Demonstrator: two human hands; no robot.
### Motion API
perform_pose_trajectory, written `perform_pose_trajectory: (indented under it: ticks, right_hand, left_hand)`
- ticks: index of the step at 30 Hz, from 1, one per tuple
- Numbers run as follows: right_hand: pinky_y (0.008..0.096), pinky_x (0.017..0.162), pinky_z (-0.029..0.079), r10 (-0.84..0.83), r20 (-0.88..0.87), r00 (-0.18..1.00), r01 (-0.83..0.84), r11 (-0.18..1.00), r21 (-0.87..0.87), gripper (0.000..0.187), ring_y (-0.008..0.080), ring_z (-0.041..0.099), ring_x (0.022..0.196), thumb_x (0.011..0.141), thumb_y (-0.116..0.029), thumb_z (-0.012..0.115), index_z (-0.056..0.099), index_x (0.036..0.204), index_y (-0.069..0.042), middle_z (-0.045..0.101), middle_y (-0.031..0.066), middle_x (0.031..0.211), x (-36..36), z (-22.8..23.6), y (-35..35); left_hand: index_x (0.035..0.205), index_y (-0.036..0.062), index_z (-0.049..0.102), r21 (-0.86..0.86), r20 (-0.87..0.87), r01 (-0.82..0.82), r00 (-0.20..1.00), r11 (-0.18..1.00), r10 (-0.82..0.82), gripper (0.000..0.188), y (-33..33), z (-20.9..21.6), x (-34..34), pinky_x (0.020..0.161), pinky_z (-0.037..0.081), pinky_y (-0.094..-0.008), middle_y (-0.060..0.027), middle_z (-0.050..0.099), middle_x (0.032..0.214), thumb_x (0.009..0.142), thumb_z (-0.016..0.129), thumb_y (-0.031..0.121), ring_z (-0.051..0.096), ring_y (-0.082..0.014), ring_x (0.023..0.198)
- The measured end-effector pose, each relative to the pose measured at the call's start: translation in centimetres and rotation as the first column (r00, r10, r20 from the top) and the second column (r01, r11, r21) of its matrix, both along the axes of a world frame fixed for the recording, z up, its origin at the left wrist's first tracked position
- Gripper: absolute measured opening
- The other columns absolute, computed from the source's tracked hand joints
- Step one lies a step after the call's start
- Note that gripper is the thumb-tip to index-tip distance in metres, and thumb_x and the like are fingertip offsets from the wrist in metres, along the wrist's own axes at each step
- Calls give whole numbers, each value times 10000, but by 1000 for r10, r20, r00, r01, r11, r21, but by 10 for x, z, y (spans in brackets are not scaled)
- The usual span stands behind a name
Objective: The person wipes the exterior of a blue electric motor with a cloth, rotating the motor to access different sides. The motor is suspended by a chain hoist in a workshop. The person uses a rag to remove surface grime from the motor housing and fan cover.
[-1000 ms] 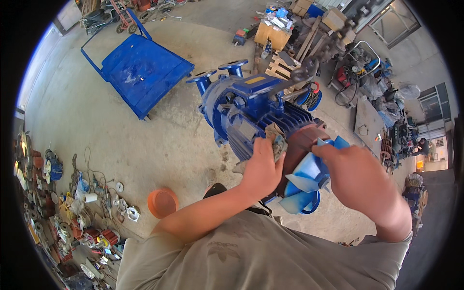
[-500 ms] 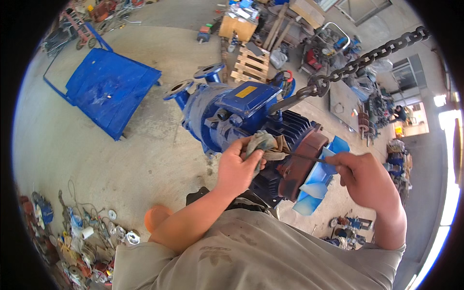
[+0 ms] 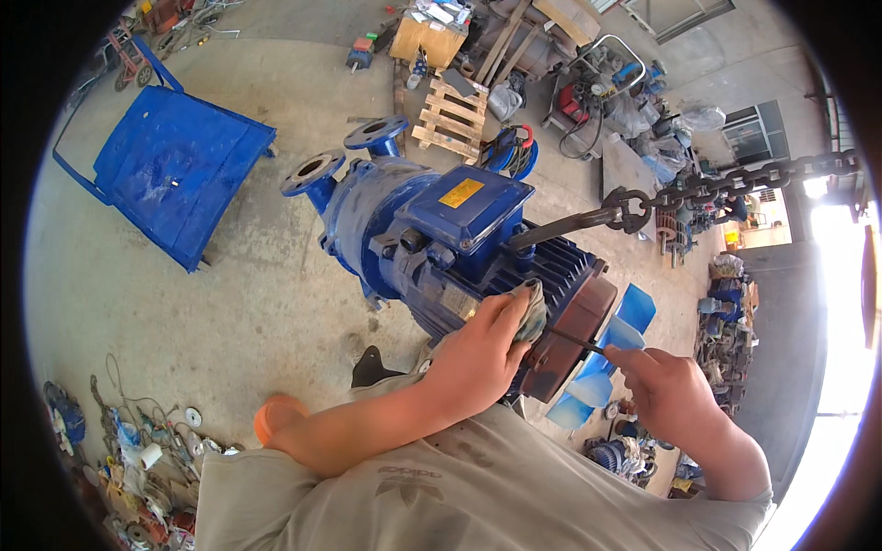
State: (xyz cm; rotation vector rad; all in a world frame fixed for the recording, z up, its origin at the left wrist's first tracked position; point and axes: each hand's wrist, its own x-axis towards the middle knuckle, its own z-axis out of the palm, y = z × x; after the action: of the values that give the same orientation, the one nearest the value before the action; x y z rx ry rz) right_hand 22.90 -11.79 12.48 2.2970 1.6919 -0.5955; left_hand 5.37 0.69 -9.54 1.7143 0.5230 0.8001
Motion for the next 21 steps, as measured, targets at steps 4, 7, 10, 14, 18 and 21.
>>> perform_pose_trajectory:
  ticks: [4, 7, 10, 14, 18, 21]
  right_hand:
    - [448, 695, 594, 106, -29, 994, -106, 994, -4, 563, 347, 736, 771, 851, 67, 655, 691, 1384, -109, 706, 141, 877, -8, 13, 17]
    - [466, 706, 597, 94, 27, 995, -90, 991, -98, 566, 352, 744, 805, 852, 26, 686, 671, 1398, -124, 715, 143, 909, -16, 7, 29]
    - [503, 660, 595, 271, 143, 952, -220, 929, -296, 529, 398, 748, 806, 954, -80, 672, 561, 1468, -141, 719, 182, 955, -20, -6, 48]
    - [504, 687, 611, 193, -7, 981, -192, 968, -159, 504, 414, 769, 850, 951, -117, 697, 559, 1436, -133, 732, 203, 969, -18, -71, 75]
    - [508, 691, 612, 195, -31, 980, -198, 968, -154, 500, 422, 771, 857, 948, -148, 711, 563, 1425, -141, 731, 182, 894, -20, -68, 95]
    - [521, 693, 604, 147, -123, 981, -161, 980, -114, 519, 421, 762, 826, 940, -159, 725, 577, 1438, -169, 715, 159, 810, -14, -24, 88]
  left_hand:
    - [1467, 20, 545, 60, -80, 9, 997, 998, -5, 514, 5, -2, -14, 898, 587, -455, -172, 582, 1351, 995, 737, 84, 674, -419, 1109]
    - [1429, 3, 566, 62, -89, -2, 996, 998, 8, 489, 8, -8, -12, 911, 582, -463, -172, 573, 1313, 986, 753, 90, 657, -416, 1132]
    - [1427, 0, 570, 120, -27, -29, 999, 992, 32, 487, 10, -17, -6, 938, 573, -450, -171, 566, 1330, 986, 754, 96, 645, -409, 1172]
    - [1431, 1, 567, 70, -146, -23, 989, 997, 32, 483, 19, -30, -8, 987, 552, -447, -194, 546, 1380, 990, 744, 87, 618, -426, 1219]
    - [1438, -2, 563, 1, -118, -75, 990, 997, 75, 499, 28, -40, -16, 1032, 530, -458, -226, 551, 1394, 977, 748, 47, 608, -454, 1230]
    - [1416, 2, 580, -50, 40, -35, 999, 998, 37, 491, 24, -39, -17, 1036, 524, -468, -225, 591, 1345, 958, 756, 0, 616, -452, 1223]
